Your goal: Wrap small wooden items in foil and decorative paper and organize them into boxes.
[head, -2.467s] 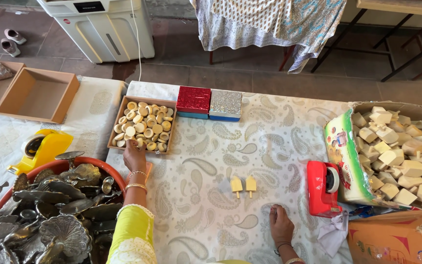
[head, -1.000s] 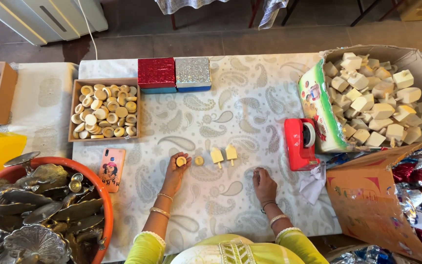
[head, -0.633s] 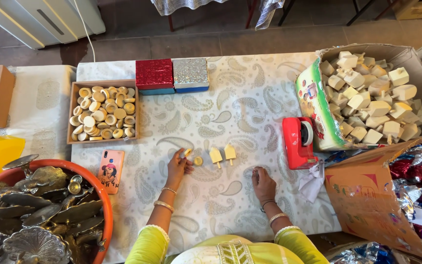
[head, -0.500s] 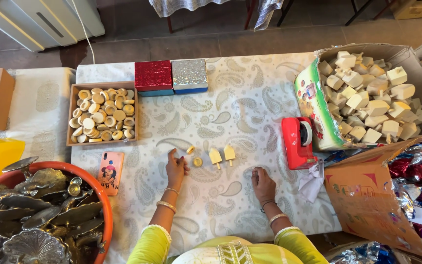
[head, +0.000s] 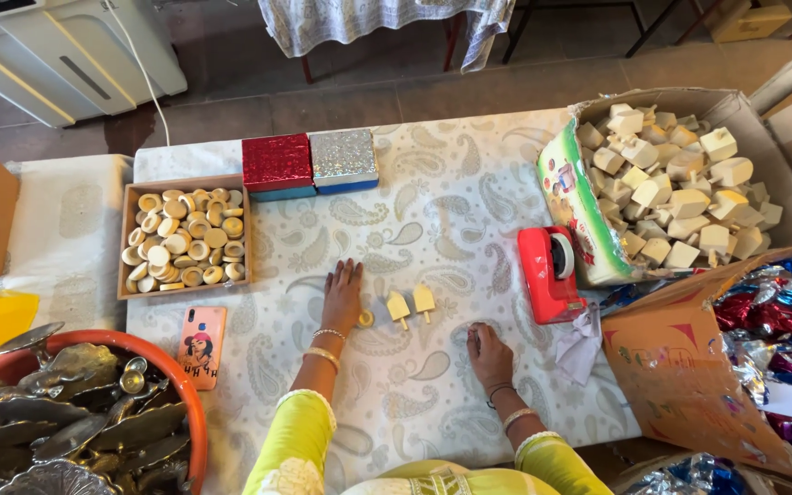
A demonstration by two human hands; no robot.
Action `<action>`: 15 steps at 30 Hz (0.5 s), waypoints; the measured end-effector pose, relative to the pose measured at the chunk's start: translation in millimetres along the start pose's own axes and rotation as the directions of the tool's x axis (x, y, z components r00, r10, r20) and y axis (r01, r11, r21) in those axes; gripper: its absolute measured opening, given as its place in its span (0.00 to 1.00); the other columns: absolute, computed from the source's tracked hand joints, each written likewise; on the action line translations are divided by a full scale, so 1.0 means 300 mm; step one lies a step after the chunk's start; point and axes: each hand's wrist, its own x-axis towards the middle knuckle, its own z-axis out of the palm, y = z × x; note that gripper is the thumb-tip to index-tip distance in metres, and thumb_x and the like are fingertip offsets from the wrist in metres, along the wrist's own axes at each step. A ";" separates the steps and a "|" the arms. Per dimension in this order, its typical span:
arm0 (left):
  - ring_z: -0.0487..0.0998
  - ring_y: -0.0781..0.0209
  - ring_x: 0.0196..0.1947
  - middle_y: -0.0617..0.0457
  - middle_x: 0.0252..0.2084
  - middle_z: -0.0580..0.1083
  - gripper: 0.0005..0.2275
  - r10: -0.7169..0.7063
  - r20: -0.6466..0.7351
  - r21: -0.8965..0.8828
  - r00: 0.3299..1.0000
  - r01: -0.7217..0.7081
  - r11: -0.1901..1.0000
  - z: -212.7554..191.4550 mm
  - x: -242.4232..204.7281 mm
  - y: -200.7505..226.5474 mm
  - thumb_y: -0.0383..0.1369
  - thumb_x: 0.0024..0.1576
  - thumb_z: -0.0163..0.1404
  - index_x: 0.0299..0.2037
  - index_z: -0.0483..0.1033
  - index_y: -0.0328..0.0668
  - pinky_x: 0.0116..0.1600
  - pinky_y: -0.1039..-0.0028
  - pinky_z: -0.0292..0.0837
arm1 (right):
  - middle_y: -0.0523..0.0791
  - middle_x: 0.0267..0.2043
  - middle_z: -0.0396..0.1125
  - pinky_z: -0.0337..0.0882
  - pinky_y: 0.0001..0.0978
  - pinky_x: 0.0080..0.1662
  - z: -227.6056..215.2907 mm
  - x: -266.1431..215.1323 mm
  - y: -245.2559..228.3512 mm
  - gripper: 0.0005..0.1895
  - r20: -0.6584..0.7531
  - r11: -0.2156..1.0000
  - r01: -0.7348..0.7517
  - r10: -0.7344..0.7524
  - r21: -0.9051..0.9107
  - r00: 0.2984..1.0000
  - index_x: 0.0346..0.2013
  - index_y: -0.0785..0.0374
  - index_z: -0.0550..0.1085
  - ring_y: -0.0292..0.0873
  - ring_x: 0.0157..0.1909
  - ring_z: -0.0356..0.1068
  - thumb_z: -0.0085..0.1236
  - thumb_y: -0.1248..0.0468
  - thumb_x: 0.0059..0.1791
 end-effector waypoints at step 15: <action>0.46 0.49 0.79 0.53 0.75 0.57 0.26 -0.057 0.080 0.063 0.995 0.052 0.997 -0.141 -0.262 0.171 0.41 0.63 0.43 0.73 0.59 0.54 0.77 0.43 0.29 | 0.45 0.38 0.72 0.73 0.44 0.34 0.016 -0.009 0.029 0.06 0.035 1.000 -0.007 0.006 0.025 0.999 0.42 0.56 0.71 0.48 0.30 0.74 0.54 0.60 0.52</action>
